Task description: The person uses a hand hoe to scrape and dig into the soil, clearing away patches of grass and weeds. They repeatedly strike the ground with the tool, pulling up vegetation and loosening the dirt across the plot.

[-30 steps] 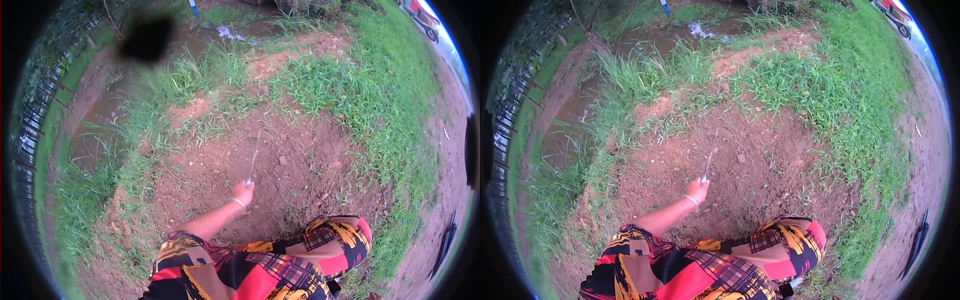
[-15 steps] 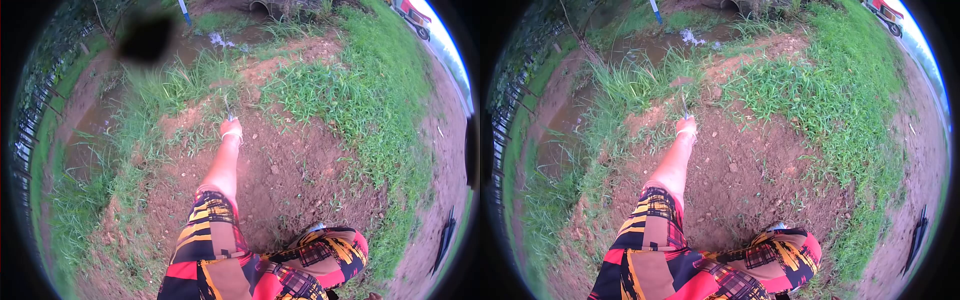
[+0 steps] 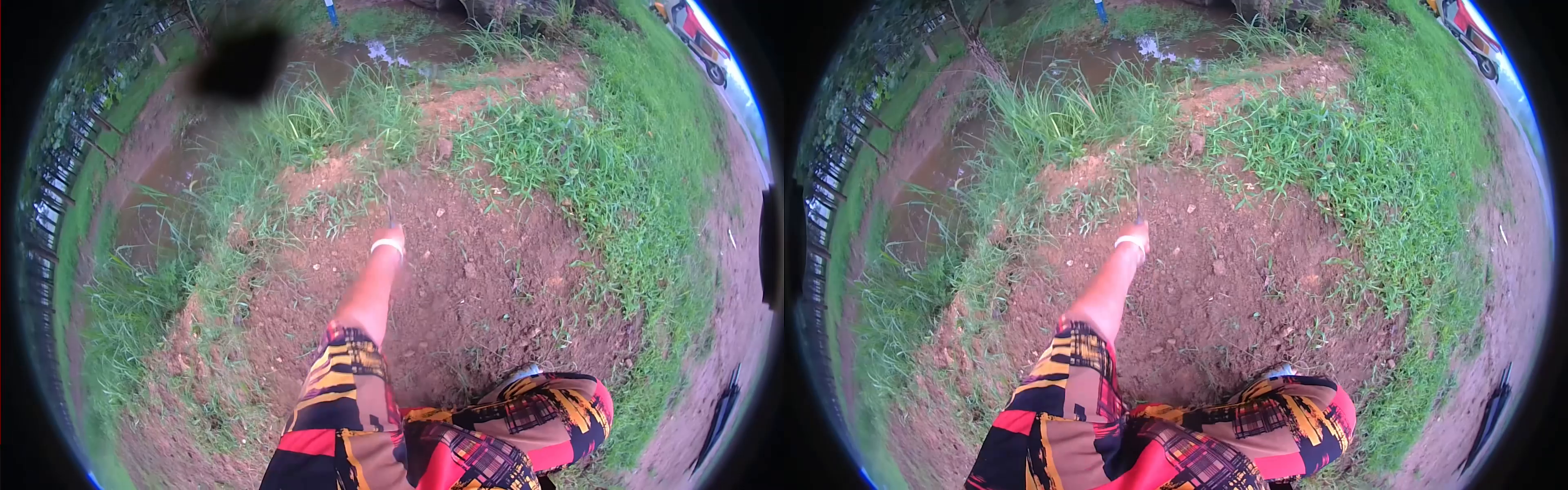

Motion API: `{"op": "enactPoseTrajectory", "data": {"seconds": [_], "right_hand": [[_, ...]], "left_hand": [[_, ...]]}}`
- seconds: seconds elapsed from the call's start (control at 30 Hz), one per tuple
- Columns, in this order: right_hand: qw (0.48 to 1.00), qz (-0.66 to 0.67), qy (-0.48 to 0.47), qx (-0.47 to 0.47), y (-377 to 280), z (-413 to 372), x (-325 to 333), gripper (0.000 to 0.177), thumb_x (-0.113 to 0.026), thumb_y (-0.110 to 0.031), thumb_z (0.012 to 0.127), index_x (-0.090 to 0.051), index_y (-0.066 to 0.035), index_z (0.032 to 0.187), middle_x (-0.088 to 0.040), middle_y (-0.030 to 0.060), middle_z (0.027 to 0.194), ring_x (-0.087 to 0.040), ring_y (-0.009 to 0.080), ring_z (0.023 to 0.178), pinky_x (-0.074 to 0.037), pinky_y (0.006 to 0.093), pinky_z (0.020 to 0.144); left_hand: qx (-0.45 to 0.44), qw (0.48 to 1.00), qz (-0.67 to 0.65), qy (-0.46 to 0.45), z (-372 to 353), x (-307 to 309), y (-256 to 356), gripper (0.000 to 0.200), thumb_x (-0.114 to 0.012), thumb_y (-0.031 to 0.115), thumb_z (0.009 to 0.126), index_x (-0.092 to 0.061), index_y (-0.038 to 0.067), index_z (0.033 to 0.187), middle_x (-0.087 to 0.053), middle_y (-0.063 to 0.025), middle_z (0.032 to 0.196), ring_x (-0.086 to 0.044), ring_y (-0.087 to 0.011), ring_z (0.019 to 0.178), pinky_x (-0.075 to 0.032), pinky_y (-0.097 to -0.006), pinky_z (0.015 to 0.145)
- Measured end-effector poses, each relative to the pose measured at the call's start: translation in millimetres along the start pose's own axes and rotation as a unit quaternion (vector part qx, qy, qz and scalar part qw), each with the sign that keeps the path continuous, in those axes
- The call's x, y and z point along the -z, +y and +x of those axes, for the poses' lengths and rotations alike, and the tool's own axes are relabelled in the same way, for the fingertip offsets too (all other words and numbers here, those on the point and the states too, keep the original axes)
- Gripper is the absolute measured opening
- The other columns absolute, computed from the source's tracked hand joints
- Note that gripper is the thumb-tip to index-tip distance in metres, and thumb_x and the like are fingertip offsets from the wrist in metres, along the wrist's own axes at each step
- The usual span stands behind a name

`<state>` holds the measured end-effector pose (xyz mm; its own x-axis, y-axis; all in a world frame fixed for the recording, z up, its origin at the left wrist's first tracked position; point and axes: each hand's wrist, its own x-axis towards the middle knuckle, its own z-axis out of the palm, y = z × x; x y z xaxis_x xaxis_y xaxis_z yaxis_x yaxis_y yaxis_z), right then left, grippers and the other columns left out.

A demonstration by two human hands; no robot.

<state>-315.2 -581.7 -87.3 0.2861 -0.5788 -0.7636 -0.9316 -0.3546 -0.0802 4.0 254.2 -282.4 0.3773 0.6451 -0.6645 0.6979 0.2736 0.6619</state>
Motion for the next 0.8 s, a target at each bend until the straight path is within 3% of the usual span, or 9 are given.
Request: {"op": "enactPoseTrajectory", "data": {"seconds": [0.07, 0.1, 0.23, 0.37, 0.47, 0.53, 0.6, 0.67, 0.8], "right_hand": [[1.0, -0.002, 0.009, 0.022, -23.0, -0.2, -3.7, 0.051, -0.054, -0.034, 0.084, -0.041, -0.012, 0.128, -0.051, 0.0104, 0.12, -0.059, 0.0189, 0.094, -0.053, 0.0311, 0.065], [0.999, 0.003, 0.011, 0.031, -29.4, 0.5, -5.8, 0.05, -0.053, -0.033, 0.085, -0.04, -0.012, 0.129, -0.05, 0.0102, 0.121, -0.059, 0.0191, 0.094, -0.053, 0.0313, 0.065], [0.999, 0.006, 0.009, 0.051, -43.3, 8.6, -7.7, 0.05, -0.05, -0.032, 0.086, -0.036, -0.014, 0.131, -0.049, 0.0093, 0.123, -0.058, 0.0198, 0.096, -0.052, 0.0321, 0.067], [0.999, -0.001, 0.001, 0.039, -44.9, 17.3, -2.9, 0.049, -0.047, -0.031, 0.088, -0.033, -0.015, 0.132, -0.048, 0.0084, 0.124, -0.057, 0.0205, 0.098, -0.051, 0.0329, 0.069], [1.0, 0.004, -0.008, 0.03, -36.7, 28.0, 1.6, 0.049, -0.045, -0.03, 0.089, -0.03, -0.017, 0.134, -0.047, 0.0078, 0.126, -0.057, 0.021, 0.099, -0.051, 0.0335, 0.071], [0.999, 0.011, -0.015, 0.029, -31.5, 35.3, 5.5, 0.049, -0.043, -0.029, 0.09, -0.029, -0.017, 0.135, -0.046, 0.0073, 0.127, -0.056, 0.0214, 0.1, -0.05, 0.0339, 0.072], [0.999, 0.03, -0.024, 0.028, -21.4, 40.5, 10.7, 0.049, -0.042, -0.029, 0.09, -0.027, -0.018, 0.136, -0.046, 0.0069, 0.128, -0.056, 0.0218, 0.101, -0.05, 0.0343, 0.073], [0.996, 0.062, -0.042, 0.039, -8.4, 51.3, 19.1, 0.049, -0.04, -0.028, 0.091, -0.025, -0.019, 0.137, -0.045, 0.0065, 0.129, -0.055, 0.0221, 0.102, -0.049, 0.0347, 0.074], [0.996, 0.048, -0.067, 0.027, -2.9, 42.1, 14.2, 0.053, -0.038, -0.03, 0.092, -0.016, -0.021, 0.139, -0.038, 0.0051, 0.134, -0.051, 0.0241, 0.109, -0.047, 0.0389, 0.079]], "left_hand": [[-0.019, 0.995, -0.089, 0.038, 12.4, 9.9, 39.7, 0.03, -0.053, 0.026, 0.083, -0.059, -0.004, 0.085, -0.059, -0.0149, 0.066, -0.057, -0.0265, 0.053, -0.044, -0.0395, 0.05], [-0.023, 0.993, -0.1, 0.061, -9.1, 19.2, 51.4, 0.029, -0.054, 0.025, 0.083, -0.059, -0.002, 0.087, -0.061, -0.0185, 0.074, -0.06, -0.0307, 0.064, -0.045, -0.0412, 0.057], [-0.191, 0.973, -0.029, 0.129, 3.1, 41.0, -26.8, 0.028, -0.054, 0.029, 0.083, -0.058, 0.002, 0.088, -0.061, -0.0202, 0.079, -0.06, -0.0353, 0.075, -0.044, -0.0438, 0.066], [-0.107, 0.985, 0.081, 0.104, -67.6, 78.3, -138.9, 0.033, -0.052, 0.033, 0.082, -0.058, 0.002, 0.09, -0.061, -0.022, 0.081, -0.059, -0.0385, 0.081, -0.044, -0.044, 0.072], [-0.059, 0.976, 0.174, 0.12, -52.6, 105.0, -168.8, 0.035, -0.052, 0.032, 0.081, -0.061, 0.001, 0.094, -0.061, -0.0236, 0.089, -0.058, -0.0389, 0.088, -0.044, -0.0437, 0.077], [-0.066, 0.953, 0.241, 0.17, -45.6, 126.1, -101.3, 0.037, -0.053, 0.032, 0.08, -0.062, -0.001, 0.095, -0.06, -0.0247, 0.093, -0.057, -0.0392, 0.092, -0.045, -0.0431, 0.08], [0.01, 0.975, -0.012, 0.22, 49.7, 119.6, -83.1, 0.034, -0.055, 0.028, 0.081, -0.06, -0.005, 0.091, -0.061, -0.026, 0.082, -0.061, -0.037, 0.082, -0.048, -0.0417, 0.072], [-0.084, 0.962, -0.167, 0.198, -22.7, 118.9, -0.4, 0.029, -0.057, 0.026, 0.081, -0.056, -0.002, 0.093, -0.061, -0.0196, 0.073, -0.062, -0.0298, 0.066, -0.049, -0.039, 0.062], [-0.185, 0.965, -0.108, 0.153, -22.4, 100.2, 20.9, 0.027, -0.059, 0.027, 0.081, -0.053, 0.004, 0.094, -0.059, -0.0115, 0.068, -0.058, -0.0219, 0.054, -0.048, -0.036, 0.053]]}}
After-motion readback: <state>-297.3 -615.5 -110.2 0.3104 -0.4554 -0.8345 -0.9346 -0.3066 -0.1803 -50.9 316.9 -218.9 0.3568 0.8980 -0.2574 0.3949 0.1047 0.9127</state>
